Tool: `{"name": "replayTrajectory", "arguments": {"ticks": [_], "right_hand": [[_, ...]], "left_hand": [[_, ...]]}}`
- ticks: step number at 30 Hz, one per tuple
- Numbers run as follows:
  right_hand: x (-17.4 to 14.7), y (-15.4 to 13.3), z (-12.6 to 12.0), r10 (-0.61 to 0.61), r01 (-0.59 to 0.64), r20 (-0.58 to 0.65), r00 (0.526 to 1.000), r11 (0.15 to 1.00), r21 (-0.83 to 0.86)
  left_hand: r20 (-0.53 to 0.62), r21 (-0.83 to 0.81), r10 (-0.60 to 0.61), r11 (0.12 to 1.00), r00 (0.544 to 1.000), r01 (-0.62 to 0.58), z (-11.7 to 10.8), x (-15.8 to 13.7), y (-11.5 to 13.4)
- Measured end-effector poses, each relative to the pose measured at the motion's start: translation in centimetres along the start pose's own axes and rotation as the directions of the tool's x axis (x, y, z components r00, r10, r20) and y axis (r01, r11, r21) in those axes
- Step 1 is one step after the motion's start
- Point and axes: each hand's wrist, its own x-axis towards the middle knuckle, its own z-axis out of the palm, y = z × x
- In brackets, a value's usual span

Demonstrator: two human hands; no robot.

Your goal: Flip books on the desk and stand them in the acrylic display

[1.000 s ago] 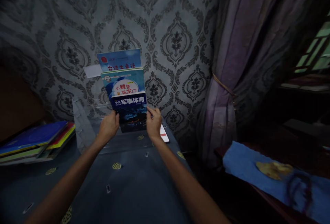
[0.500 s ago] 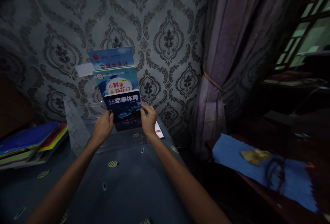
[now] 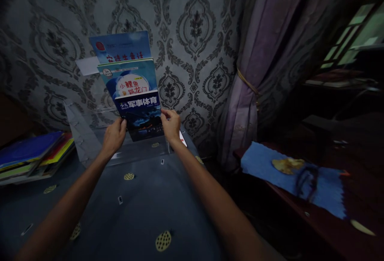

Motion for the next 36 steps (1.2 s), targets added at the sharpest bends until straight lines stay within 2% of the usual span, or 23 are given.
{"name": "replayTrajectory", "arguments": {"ticks": [3,11,20,36], "right_hand": [[0.3,0.0,-0.1,0.018,-0.019,0.027,0.999,0.999,0.028],[0.4,-0.4,-0.1,0.057,-0.069,0.106,0.993,0.992,0.110],[0.7,-0.6,-0.2,0.125,-0.149,0.138,0.982,0.972,0.181],[0.3,-1.4,-0.1,0.110,-0.121,0.085,0.990,0.982,0.147]], "left_hand": [[-0.018,-0.032,0.009,0.999,1.000,-0.009,0.4,-0.1,-0.4],[-0.162,-0.145,0.087,0.983,0.983,-0.111,1.7,0.5,-1.4],[-0.176,-0.161,0.081,0.981,0.981,-0.110,1.8,1.0,-1.4],[-0.181,-0.170,0.082,0.979,0.980,-0.113,1.8,0.4,-1.0]]}}
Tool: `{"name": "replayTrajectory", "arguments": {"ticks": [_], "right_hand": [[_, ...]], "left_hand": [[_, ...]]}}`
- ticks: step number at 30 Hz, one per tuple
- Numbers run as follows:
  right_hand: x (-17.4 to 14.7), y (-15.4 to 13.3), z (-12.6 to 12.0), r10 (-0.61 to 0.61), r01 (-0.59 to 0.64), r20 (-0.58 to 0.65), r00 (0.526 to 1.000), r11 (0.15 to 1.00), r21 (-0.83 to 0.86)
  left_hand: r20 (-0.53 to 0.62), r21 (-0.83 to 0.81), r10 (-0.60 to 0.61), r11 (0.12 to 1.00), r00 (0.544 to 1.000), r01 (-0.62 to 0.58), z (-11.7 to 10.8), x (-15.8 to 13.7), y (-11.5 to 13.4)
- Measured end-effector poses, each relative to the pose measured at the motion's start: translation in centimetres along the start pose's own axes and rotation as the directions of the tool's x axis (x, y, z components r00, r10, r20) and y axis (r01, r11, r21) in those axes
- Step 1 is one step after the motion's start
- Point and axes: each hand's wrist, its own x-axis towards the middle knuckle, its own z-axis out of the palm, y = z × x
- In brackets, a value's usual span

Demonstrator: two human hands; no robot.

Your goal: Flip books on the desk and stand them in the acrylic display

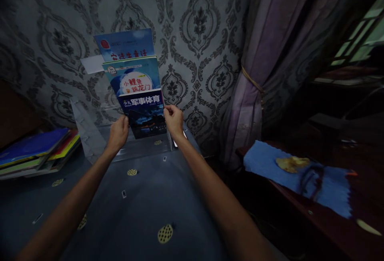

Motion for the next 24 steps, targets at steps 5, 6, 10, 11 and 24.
{"name": "replayTrajectory", "arguments": {"ticks": [5,6,10,11,24], "right_hand": [[0.02,-0.17,0.10,-0.019,0.019,-0.009,1.000,0.999,-0.031],[0.02,-0.19,0.13,-0.023,0.022,-0.011,1.000,0.999,-0.037],[0.01,-0.22,0.15,-0.040,0.039,-0.014,0.999,0.998,-0.058],[0.00,-0.21,0.14,-0.044,0.043,-0.014,0.999,0.997,-0.063],[-0.12,-0.33,-0.06,-0.093,0.090,-0.016,0.996,0.987,-0.134]], "left_hand": [[0.003,0.011,-0.016,1.000,1.000,0.016,-0.03,-0.12,0.29],[0.005,0.014,-0.020,1.000,1.000,0.020,-0.02,-0.12,0.34],[0.012,0.024,-0.031,0.999,0.999,0.031,0.11,-0.11,0.50],[0.012,0.025,-0.033,0.999,0.999,0.032,0.17,-0.12,0.53],[-0.005,-0.044,0.039,0.998,0.999,-0.039,0.53,-0.44,-0.15]]}}
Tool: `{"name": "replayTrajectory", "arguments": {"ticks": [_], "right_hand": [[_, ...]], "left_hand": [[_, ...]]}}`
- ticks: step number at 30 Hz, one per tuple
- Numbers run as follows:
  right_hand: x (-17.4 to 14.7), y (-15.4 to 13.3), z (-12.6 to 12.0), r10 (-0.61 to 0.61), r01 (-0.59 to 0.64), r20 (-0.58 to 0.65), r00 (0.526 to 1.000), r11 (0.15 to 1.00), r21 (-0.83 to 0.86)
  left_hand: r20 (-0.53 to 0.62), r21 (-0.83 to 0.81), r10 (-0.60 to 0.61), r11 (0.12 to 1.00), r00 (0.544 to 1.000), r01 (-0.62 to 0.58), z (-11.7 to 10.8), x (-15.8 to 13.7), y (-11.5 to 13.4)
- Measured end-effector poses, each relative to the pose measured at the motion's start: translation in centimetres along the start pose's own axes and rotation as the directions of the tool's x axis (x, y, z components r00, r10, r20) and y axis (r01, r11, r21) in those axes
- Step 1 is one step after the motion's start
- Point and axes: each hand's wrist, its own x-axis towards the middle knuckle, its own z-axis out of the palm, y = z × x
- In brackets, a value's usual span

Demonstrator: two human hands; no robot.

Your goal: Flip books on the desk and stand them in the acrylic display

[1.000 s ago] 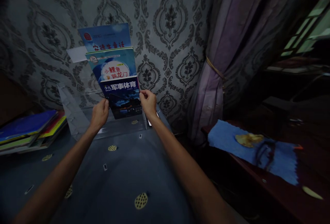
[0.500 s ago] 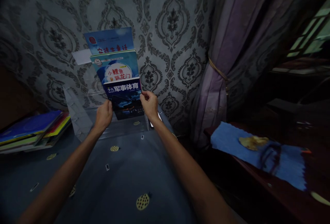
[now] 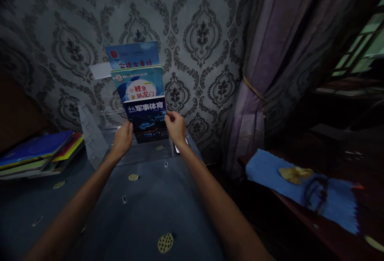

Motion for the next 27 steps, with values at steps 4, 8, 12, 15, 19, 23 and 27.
{"name": "replayTrajectory", "arguments": {"ticks": [4,8,12,15,19,23,27], "right_hand": [[0.0,-0.1,-0.1,-0.011,0.010,-0.010,1.000,0.999,-0.034],[0.0,-0.1,-0.2,-0.019,0.018,-0.011,1.000,0.998,-0.052],[0.0,-0.1,-0.2,-0.034,0.032,-0.021,0.999,0.997,-0.070],[0.0,-0.2,-0.2,-0.039,0.037,-0.025,0.999,0.996,-0.076],[-0.3,-0.2,-0.3,-0.026,0.023,-0.047,0.999,0.997,-0.073],[-0.7,0.4,-0.6,-0.089,0.078,-0.089,0.992,0.990,-0.118],[-1.4,0.9,-1.1,-0.111,0.099,-0.078,0.991,0.984,-0.145]], "left_hand": [[-0.015,-0.028,0.024,0.999,1.000,-0.025,0.1,-0.1,-0.3],[-0.037,-0.051,0.040,0.998,0.999,-0.042,0.1,-0.1,-0.4],[-0.049,-0.073,0.057,0.996,0.997,-0.060,0.0,-0.1,-0.3],[-0.057,-0.079,0.064,0.995,0.996,-0.068,-0.1,-0.4,-0.2],[-0.059,-0.044,0.068,0.996,0.996,-0.071,-0.9,-1.5,-0.7],[-0.051,0.049,0.048,0.998,0.998,-0.046,-2.9,-3.6,-3.4],[-0.050,0.258,-0.001,0.966,0.999,0.014,-6.2,-5.5,-8.4]]}}
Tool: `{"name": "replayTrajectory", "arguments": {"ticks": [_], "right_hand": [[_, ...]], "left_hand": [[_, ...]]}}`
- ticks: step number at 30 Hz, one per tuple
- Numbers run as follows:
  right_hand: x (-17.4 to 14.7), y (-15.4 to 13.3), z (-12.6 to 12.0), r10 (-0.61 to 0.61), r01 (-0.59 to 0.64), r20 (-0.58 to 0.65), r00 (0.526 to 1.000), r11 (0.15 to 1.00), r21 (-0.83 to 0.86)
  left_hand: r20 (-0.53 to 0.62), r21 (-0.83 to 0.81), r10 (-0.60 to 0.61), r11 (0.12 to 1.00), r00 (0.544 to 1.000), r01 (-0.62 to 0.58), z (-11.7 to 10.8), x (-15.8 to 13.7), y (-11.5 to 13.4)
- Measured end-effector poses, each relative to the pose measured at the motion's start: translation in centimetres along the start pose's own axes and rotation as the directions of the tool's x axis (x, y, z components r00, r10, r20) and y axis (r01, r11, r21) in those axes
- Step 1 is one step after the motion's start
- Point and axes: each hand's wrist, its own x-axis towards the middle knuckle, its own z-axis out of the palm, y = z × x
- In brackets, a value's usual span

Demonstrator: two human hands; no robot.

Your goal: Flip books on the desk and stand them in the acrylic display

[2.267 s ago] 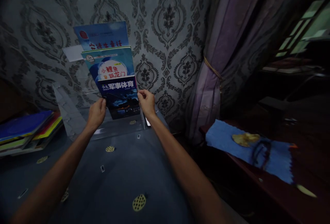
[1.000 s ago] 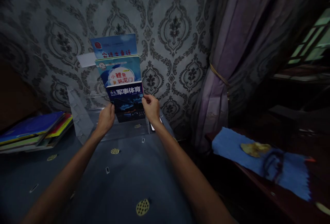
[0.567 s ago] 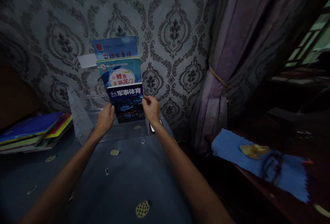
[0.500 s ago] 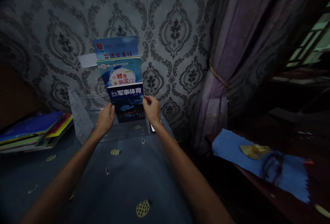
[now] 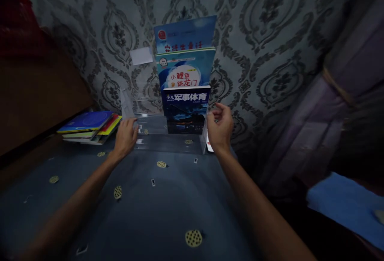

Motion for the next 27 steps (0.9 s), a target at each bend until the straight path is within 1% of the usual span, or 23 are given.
{"name": "replayTrajectory", "arguments": {"ticks": [3,6,8,11,13,15,20,27], "right_hand": [[-1.5,-0.5,-0.6,0.030,-0.029,0.041,0.999,1.000,-0.004],[-3.9,-1.4,-1.3,0.049,-0.049,0.126,0.991,0.999,-0.009],[-5.8,-1.9,-1.7,0.043,-0.039,0.198,0.979,0.999,-0.023],[-8.7,-2.1,-2.3,0.047,-0.031,0.284,0.958,0.998,-0.058],[-10.2,-1.9,-2.8,0.059,-0.033,0.331,0.942,0.996,-0.083],[-11.4,-1.7,-3.4,0.058,-0.021,0.375,0.925,0.994,-0.104],[-12.6,-1.5,-4.2,0.044,0.024,0.484,0.874,0.991,-0.133],[-13.5,-1.9,-3.8,0.005,0.068,0.550,0.835,0.991,-0.112]], "left_hand": [[0.018,0.193,-0.093,0.977,0.995,0.088,-2.1,-0.3,-4.8],[-0.011,0.351,-0.216,0.913,0.976,0.206,-4.3,0.2,-8.7],[-0.006,0.421,-0.259,0.875,0.966,0.238,-5.4,0.8,-10.5],[0.060,0.493,-0.324,0.832,0.944,0.254,-6.1,1.2,-12.4],[0.131,0.509,-0.364,0.823,0.922,0.253,-6.1,1.1,-13.1],[0.182,0.510,-0.373,0.827,0.910,0.237,-5.9,0.8,-13.3],[0.192,0.544,-0.339,0.818,0.921,0.188,-6.2,-0.2,-12.7],[0.247,0.592,-0.267,0.803,0.932,0.073,-8.6,-2.1,-11.5]]}}
